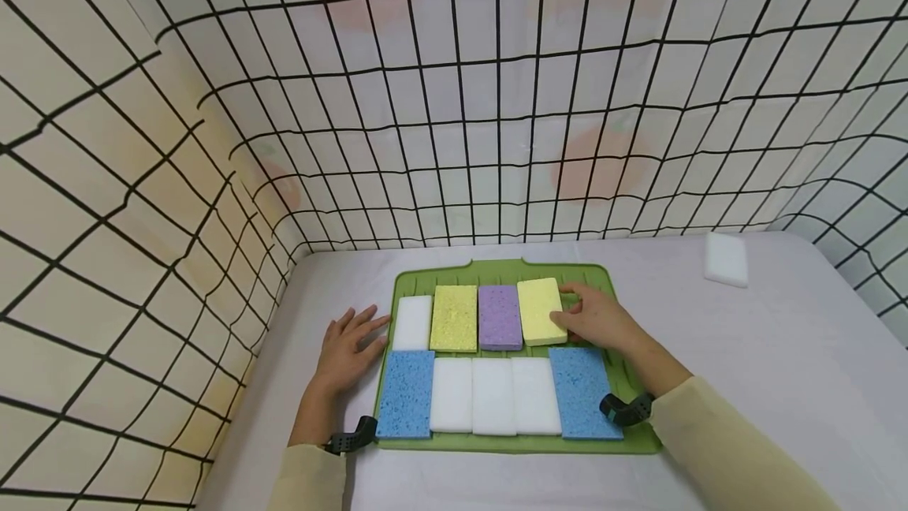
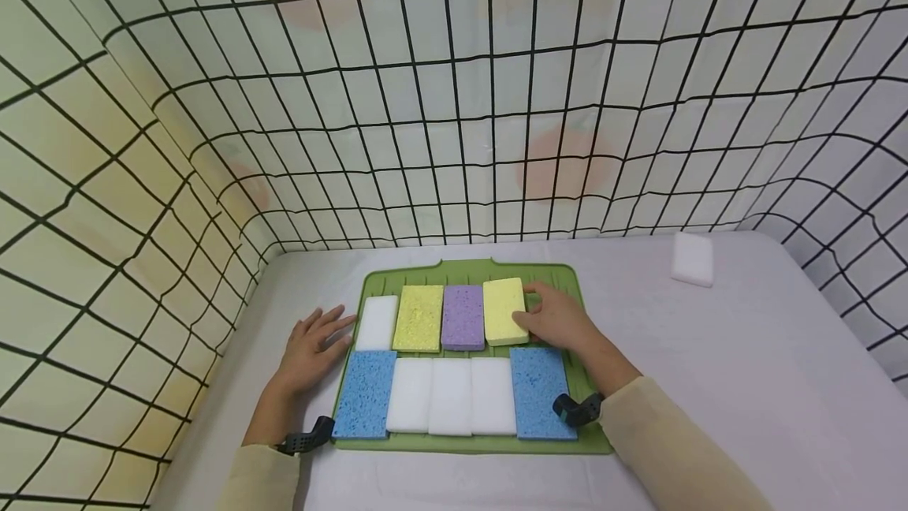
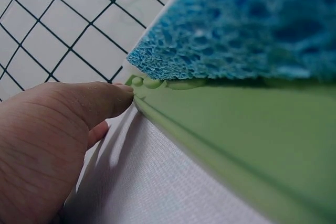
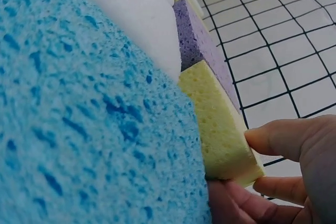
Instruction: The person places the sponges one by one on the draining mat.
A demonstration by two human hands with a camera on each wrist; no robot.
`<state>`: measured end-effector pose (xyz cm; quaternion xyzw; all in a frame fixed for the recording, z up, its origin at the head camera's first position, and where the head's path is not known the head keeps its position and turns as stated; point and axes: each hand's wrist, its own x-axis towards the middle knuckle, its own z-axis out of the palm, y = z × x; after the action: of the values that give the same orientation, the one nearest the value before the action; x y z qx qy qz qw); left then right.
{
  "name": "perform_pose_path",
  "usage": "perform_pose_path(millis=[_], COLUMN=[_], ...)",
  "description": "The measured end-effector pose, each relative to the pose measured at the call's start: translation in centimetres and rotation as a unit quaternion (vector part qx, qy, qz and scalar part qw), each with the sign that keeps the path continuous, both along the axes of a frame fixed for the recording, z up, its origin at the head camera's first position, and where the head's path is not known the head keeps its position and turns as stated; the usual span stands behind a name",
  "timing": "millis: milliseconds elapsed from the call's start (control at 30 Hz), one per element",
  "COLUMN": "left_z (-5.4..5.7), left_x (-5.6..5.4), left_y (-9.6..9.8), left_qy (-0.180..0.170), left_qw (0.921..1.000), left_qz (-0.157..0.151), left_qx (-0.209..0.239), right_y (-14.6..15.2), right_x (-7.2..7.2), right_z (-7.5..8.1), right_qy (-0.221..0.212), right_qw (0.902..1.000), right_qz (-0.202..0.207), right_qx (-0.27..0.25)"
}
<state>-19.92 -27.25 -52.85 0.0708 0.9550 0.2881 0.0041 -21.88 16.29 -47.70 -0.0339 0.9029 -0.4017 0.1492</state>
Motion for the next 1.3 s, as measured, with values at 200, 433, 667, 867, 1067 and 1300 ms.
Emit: perform_pose_path(millis=[200, 433, 667, 867, 1067, 1300], left_z=[-0.1, -0.2, -0.1, -0.1, -0.4, -0.5], left_x=[0.0, 0.0, 0.1, 0.0, 0.0, -0.2], left_y=[0.0, -0.1, -0.1, -0.1, -0.2, -0.1], left_qy=[0.000, 0.001, 0.000, -0.005, 0.010, 0.010], left_qw=[1.0000, 1.0000, 1.0000, 0.9999, 0.9999, 0.9999], left_qz=[0.001, 0.002, 0.002, 0.005, 0.005, 0.007], left_qx=[0.003, 0.002, 0.005, 0.009, 0.011, 0.010], right_y=[0.3, 2.2, 5.9, 11.1, 16.0, 19.2], right_x=[0.0, 0.1, -0.3, -1.1, -1.4, -0.8], right_z=[0.2, 0.3, -0.1, -1.4, -2.5, -3.5], right_qy=[0.008, 0.050, 0.105, 0.136, 0.117, 0.088], right_qw=[0.9988, 0.9979, 0.9919, 0.9757, 0.9414, 0.9170], right_qz=[0.004, -0.007, -0.057, -0.159, -0.312, -0.385], right_qx=[0.049, 0.042, 0.042, 0.066, 0.055, 0.057])
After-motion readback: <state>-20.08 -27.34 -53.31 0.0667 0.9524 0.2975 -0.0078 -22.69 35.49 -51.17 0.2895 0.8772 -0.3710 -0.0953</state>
